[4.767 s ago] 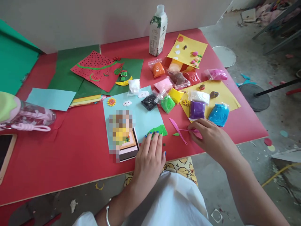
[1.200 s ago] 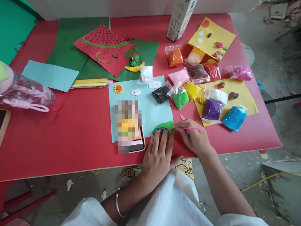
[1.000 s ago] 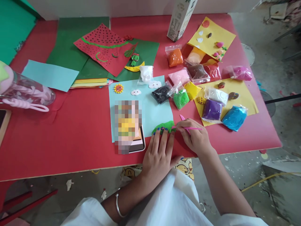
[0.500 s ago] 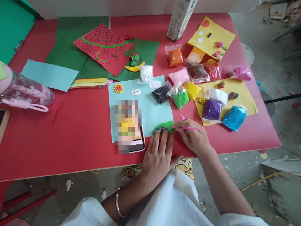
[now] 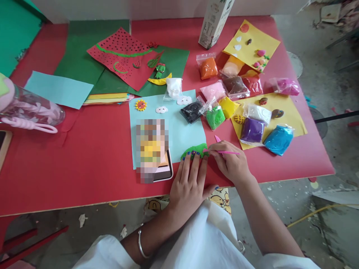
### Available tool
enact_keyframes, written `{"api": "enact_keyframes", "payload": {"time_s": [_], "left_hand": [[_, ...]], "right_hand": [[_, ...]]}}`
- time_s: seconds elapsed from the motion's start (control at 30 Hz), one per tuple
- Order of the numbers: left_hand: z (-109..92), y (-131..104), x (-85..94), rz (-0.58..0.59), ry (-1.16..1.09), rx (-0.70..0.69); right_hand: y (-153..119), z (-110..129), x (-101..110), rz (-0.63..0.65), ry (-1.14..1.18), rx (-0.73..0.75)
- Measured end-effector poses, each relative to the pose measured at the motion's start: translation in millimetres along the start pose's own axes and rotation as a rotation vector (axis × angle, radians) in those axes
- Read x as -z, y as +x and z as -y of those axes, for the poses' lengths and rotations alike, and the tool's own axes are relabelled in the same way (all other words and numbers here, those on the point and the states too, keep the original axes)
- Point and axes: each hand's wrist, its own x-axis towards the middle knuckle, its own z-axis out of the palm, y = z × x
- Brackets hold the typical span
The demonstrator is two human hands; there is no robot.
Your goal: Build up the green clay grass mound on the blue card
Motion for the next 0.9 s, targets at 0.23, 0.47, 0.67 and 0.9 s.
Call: {"api": "enact_keyframes", "payload": {"time_s": [0.23, 0.47, 0.67, 0.9], "left_hand": [[-0.3, 0.0, -0.1, -0.017, 0.004, -0.005], [-0.5, -1.3, -1.3, -0.011, 0.008, -0.004], [-0.2, -1.1, -1.3, -0.009, 0.005, -0.006], [-0.3, 0.2, 0.4, -0.029, 0.01, -0.006]], "right_hand": [[-1.3, -0.6, 0.2, 0.023, 0.018, 0.002], [0.2, 0.0, 0.5, 0.001, 0.005, -0.001], [0.1, -0.7, 1.5, 0.011, 0.013, -0.004], [-0.1, -0.5, 1.2, -0.004, 0.008, -0.004]]}}
